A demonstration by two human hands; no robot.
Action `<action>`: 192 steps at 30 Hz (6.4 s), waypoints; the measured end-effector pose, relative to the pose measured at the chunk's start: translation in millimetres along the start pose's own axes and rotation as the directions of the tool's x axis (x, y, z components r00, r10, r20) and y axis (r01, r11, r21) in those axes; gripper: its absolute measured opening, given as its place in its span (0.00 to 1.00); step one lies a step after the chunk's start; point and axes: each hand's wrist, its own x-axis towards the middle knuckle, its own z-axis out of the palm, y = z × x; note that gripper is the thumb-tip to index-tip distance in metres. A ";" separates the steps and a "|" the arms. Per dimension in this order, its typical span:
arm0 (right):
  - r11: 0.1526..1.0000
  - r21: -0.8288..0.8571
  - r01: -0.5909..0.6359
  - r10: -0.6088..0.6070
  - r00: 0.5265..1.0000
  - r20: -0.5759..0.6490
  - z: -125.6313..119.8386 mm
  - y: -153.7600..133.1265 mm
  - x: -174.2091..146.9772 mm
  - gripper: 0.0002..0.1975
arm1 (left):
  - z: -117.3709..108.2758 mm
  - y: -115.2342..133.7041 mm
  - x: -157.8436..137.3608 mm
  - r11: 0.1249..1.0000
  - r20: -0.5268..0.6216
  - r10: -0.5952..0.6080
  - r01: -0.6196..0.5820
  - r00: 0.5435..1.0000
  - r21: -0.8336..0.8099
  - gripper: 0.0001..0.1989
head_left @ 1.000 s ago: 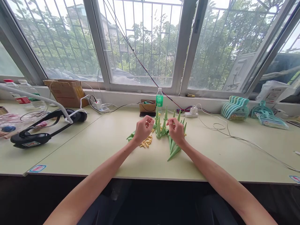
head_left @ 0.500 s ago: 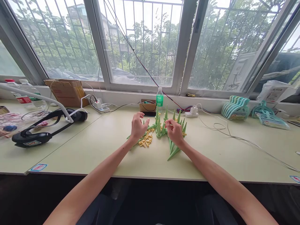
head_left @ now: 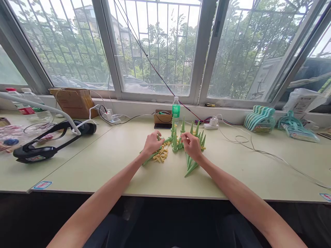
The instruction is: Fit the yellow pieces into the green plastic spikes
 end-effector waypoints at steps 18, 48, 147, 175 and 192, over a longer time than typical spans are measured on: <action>0.999 0.032 0.026 -0.027 1.000 0.013 1.1 -0.7 0.5 0.15 | -0.2 2.9 -0.6 1.000 -0.004 0.026 -0.026 1.000 0.015 0.04; 0.961 -0.065 0.269 -0.223 0.893 0.390 14.8 -1.7 -11.1 0.07 | 7.6 10.5 -3.8 0.990 -0.019 0.138 -0.138 0.990 -0.024 0.11; 0.945 -0.252 0.208 -0.024 0.812 0.583 13.7 -7.2 -13.6 0.04 | 15.2 13.9 -9.8 0.955 -0.036 0.293 -0.295 0.955 -0.045 0.24; 0.988 -0.020 0.156 -0.146 0.957 0.249 12.2 -7.6 -12.1 0.12 | 8.4 30.6 -17.8 0.928 -0.228 0.284 -0.327 0.931 -0.179 0.24; 0.990 0.049 0.135 -0.144 0.941 0.306 11.4 -11.5 -14.0 0.10 | 9.9 32.3 -20.6 0.921 -0.226 0.309 -0.350 0.924 -0.170 0.25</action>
